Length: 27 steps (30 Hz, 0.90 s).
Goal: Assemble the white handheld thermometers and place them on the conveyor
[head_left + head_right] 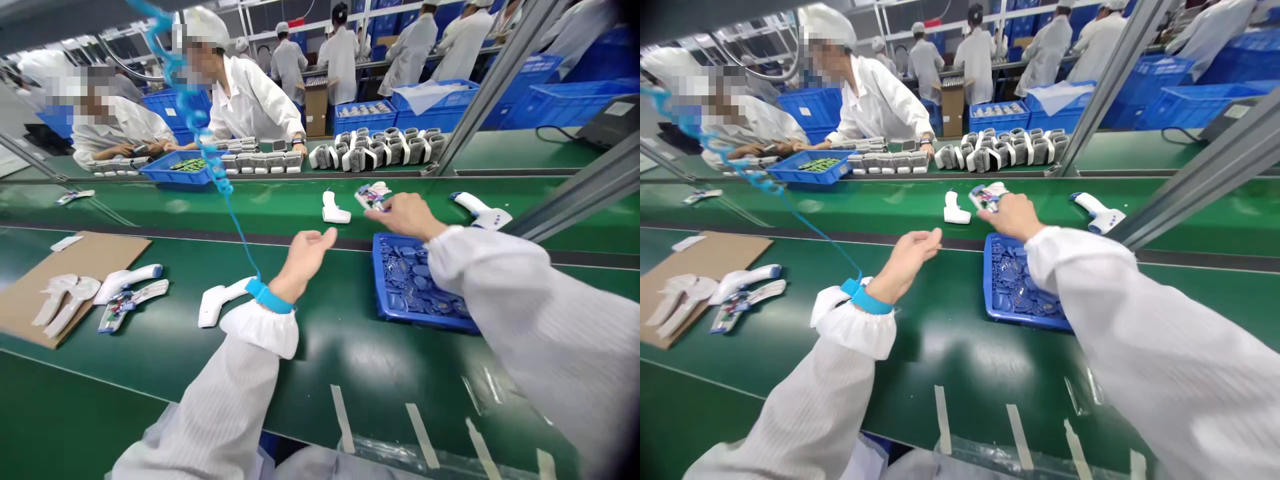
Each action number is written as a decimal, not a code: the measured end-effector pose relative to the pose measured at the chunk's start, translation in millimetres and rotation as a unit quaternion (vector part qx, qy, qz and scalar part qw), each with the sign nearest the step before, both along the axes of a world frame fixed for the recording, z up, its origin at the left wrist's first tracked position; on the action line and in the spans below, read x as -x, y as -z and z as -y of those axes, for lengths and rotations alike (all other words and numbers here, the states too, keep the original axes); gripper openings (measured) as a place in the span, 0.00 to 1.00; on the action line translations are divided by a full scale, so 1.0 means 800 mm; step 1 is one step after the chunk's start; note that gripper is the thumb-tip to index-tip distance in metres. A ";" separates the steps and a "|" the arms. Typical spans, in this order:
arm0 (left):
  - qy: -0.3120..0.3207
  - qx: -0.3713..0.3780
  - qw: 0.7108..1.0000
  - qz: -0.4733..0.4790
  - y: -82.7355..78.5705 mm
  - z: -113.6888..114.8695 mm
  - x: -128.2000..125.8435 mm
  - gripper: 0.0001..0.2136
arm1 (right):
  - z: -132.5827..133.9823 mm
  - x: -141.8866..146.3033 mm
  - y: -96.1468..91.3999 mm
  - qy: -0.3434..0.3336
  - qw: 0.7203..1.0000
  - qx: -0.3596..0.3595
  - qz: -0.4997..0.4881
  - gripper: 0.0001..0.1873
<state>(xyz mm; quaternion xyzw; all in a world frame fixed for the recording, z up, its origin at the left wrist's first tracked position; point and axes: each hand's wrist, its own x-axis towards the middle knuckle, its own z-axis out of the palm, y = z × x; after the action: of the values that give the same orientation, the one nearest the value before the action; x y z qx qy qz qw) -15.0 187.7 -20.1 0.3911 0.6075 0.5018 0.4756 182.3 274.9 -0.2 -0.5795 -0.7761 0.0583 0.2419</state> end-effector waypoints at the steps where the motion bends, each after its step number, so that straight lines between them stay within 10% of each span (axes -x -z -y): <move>1: 0.029 -0.006 0.999 0.035 -0.008 0.007 -0.015 0.17 | 0.032 0.006 -0.002 -0.021 1.000 0.020 0.011 0.26; 5: 0.076 -0.050 0.993 0.074 -0.020 0.057 -0.043 0.14 | 0.180 0.011 -0.005 -0.161 0.986 0.018 -0.034 0.18; 9: 0.215 -0.089 0.971 -0.060 -0.006 0.125 -0.028 0.10 | 0.266 -0.020 -0.003 -0.079 0.982 -0.105 -0.135 0.08; 20: 0.276 -0.045 0.946 -0.162 0.039 0.194 -0.036 0.10 | 0.319 -0.047 0.011 -0.063 0.989 -0.123 -0.054 0.13; 27: 0.303 0.010 0.947 -0.106 0.056 0.201 -0.044 0.16 | 0.301 -0.056 0.053 -0.069 0.989 0.037 -0.126 0.12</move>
<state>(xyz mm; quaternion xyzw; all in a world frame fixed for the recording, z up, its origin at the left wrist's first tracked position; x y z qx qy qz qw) 20.2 26.7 -65.0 0.6028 0.5123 0.2839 0.5418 227.4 34.5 -42.7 -0.5214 -0.7744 0.1763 0.3118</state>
